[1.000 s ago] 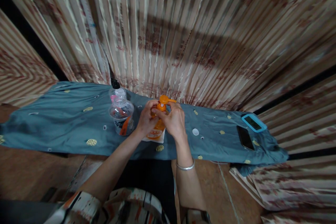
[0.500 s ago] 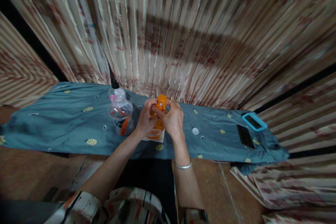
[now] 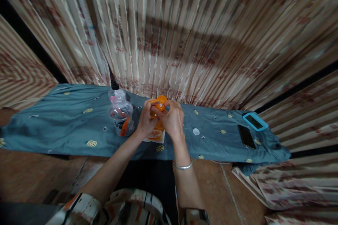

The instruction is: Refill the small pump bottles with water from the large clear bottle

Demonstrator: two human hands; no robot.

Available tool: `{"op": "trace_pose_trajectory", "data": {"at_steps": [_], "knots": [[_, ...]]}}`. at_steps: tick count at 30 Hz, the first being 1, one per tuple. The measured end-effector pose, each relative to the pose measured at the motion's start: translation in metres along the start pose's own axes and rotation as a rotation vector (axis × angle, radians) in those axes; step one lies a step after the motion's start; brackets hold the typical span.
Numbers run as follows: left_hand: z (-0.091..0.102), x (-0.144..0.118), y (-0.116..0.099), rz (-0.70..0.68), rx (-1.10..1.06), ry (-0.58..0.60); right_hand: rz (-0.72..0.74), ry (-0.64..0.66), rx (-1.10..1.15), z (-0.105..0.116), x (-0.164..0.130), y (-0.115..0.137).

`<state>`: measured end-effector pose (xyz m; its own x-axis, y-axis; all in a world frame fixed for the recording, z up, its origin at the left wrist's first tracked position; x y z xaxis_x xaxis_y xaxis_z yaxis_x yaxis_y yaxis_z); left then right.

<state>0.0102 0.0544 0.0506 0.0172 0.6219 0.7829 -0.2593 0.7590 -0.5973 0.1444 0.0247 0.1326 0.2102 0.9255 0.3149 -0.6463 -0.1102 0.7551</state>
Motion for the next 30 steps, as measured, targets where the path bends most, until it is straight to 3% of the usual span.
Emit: {"op": "trace_pose_trajectory", "data": {"at_steps": [7, 14, 21, 30], "knots": [[-0.0033, 0.0001, -0.0038, -0.014, -0.034, 0.077, 0.11, 0.194, 0.066, -0.005, -0.0062, 0.0008], [-0.0005, -0.001, -0.0021, -0.108, 0.011, 0.055, 0.027, 0.005, 0.002, -0.0002, -0.0003, -0.0002], [-0.0036, -0.0022, -0.0029, -0.112, 0.047, 0.079, 0.161, 0.135, 0.035, -0.0077, -0.0063, -0.0016], [-0.0009, -0.0014, -0.0032, -0.112, 0.077, 0.06, 0.138, 0.002, -0.022, -0.0038, -0.0007, 0.0002]]}}
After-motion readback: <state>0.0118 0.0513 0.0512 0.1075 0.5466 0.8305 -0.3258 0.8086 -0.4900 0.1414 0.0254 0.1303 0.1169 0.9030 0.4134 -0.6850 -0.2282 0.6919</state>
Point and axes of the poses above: each hand's wrist, its own x-axis towards the middle knuckle, its own z-axis out of the back of the hand, y = z × x, the point moved 8 cm from there along x, towards the middle knuckle, and after that the axes turned 8 degrees about -z, right-handed, at the moved point
